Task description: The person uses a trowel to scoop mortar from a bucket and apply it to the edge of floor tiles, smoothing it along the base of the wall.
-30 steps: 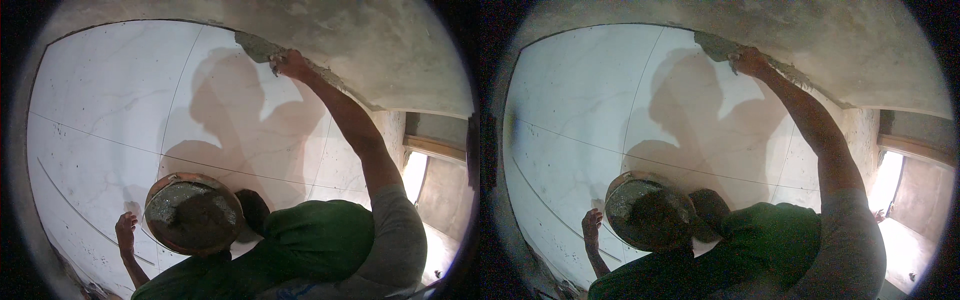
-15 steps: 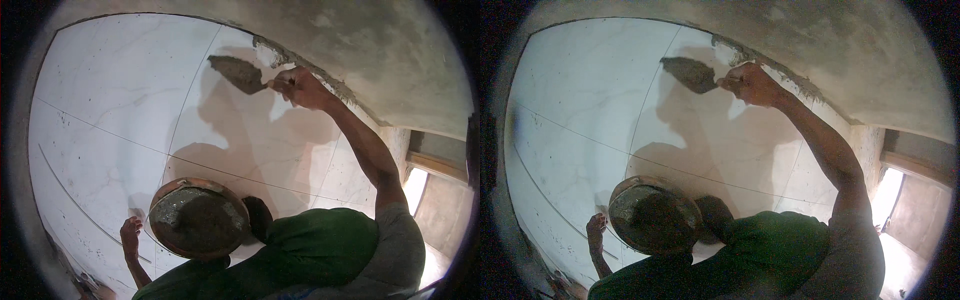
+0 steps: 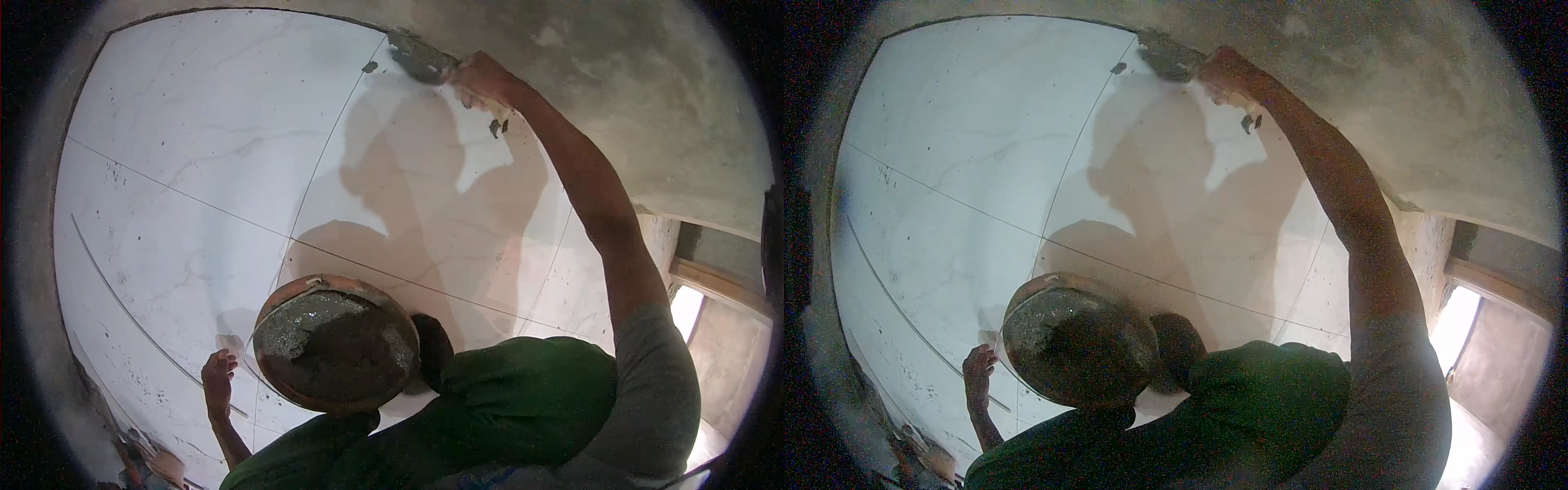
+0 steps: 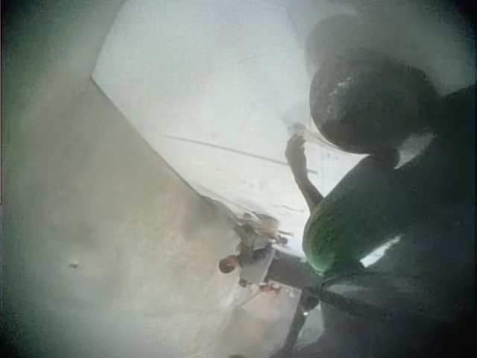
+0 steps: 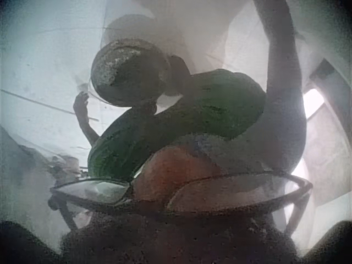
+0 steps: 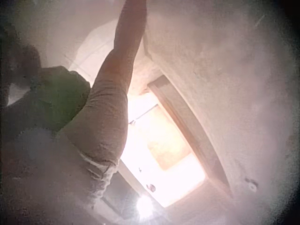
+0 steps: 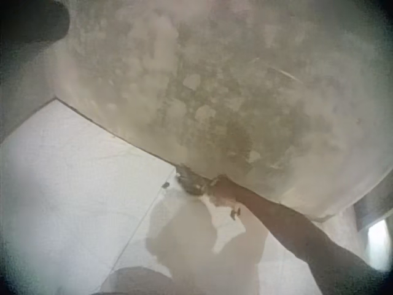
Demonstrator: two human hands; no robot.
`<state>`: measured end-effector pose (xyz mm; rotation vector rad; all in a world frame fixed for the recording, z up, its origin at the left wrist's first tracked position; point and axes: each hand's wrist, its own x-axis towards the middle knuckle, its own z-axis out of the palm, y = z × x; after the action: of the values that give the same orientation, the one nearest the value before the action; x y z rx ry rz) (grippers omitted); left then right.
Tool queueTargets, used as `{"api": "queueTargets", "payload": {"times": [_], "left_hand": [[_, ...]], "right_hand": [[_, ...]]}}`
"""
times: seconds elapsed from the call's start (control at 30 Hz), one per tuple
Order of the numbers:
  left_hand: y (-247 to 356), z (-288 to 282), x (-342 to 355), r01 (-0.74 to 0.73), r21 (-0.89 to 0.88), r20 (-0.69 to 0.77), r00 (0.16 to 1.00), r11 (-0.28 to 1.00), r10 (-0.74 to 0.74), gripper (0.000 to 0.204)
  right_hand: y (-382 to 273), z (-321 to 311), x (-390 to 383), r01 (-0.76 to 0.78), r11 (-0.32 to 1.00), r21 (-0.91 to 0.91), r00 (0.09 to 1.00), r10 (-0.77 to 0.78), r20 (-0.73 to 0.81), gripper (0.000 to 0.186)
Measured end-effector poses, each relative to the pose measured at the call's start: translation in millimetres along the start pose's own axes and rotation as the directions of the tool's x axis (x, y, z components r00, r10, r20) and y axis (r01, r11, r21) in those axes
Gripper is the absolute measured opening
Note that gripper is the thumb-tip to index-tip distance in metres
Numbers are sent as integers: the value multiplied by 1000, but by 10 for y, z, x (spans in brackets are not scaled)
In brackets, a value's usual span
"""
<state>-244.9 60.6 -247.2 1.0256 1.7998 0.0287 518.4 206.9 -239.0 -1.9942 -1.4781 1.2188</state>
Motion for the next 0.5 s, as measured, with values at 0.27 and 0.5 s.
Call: {"api": "queueTargets", "payload": {"times": [0.27, 0.5], "left_hand": [[32, 12, 77, -44, 20, 9, 999, 999, 43, 53], [201, 89, 146, -64, 37, 54, 997, 997, 62, 51]], "right_hand": [[214, -112, -46, -177, 974, 143, 971, 197, -138, 37], [-44, 522, -92, -98, 984, 150, 995, 93, 38, 44]]}}
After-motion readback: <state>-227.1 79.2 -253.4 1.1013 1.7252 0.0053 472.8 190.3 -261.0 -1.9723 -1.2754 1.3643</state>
